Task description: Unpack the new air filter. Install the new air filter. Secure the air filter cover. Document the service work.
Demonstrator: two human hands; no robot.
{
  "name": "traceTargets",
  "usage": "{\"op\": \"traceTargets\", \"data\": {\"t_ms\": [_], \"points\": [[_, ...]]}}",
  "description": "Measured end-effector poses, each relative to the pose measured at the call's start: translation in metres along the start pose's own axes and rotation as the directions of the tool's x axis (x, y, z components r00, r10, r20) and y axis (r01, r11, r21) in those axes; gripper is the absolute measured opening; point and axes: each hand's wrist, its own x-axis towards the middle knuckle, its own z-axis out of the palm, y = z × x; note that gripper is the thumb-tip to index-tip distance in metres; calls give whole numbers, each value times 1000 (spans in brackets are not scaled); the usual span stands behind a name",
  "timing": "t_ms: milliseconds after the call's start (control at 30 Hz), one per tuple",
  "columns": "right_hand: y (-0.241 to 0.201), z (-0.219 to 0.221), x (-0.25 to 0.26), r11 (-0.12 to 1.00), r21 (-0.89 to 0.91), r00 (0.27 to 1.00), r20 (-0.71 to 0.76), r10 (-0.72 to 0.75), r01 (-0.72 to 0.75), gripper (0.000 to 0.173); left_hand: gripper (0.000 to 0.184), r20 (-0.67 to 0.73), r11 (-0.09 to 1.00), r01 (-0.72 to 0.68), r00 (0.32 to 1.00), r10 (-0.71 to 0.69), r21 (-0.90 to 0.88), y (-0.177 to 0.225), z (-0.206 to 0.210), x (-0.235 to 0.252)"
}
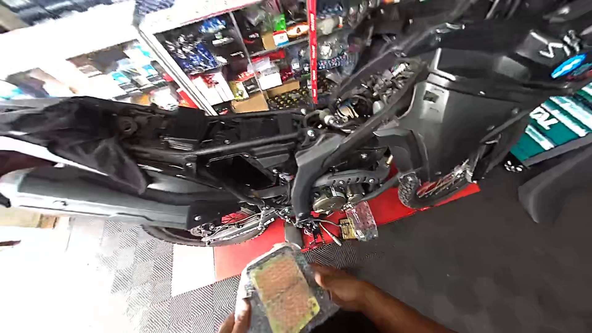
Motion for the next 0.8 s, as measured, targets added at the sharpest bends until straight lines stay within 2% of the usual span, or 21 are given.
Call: {"op": "traceTargets", "data": {"t_ms": [67,100,200,333,367,433,533,600,700,767,800], "points": [[-20,26,5,996,-45,990,-108,-87,83,71,45,134,953,-162,982,131,256,8,-26,17],[-26,34,10,990,-82,980,-155,-126,114,71,43,170,925,-232,967,187,301,12,-39,25],[-43,46,14,953,-195,955,-142,-260,231,61,26,190,886,-402,912,364,232,21,-76,35],[-49,63,18,898,-305,918,-138,-372,318,62,18,52,905,-425,904,423,30,28,-98,22],[-49,70,19,890,-325,912,-148,-382,320,63,17,-9,895,-443,896,444,56,24,-99,20],[-49,85,23,878,-352,904,-161,-397,323,63,21,-109,836,-506,838,534,211,15,-102,18],[-43,106,33,861,-371,900,-125,-419,349,61,51,-223,717,-555,703,675,422,-2,-108,24],[-39,115,39,857,-369,905,-83,-417,361,60,61,-289,711,-548,664,690,441,-14,-113,29],[-43,127,46,875,-358,920,-96,-380,324,62,52,-383,775,-583,676,630,245,-28,-130,33],[-45,133,49,883,-346,917,-125,-378,317,64,53,-355,832,-550,794,494,-73,-35,-144,26],[-45,136,51,882,-344,913,-133,-385,322,65,48,-380,835,-477,851,362,-274,-35,-144,22]]}}
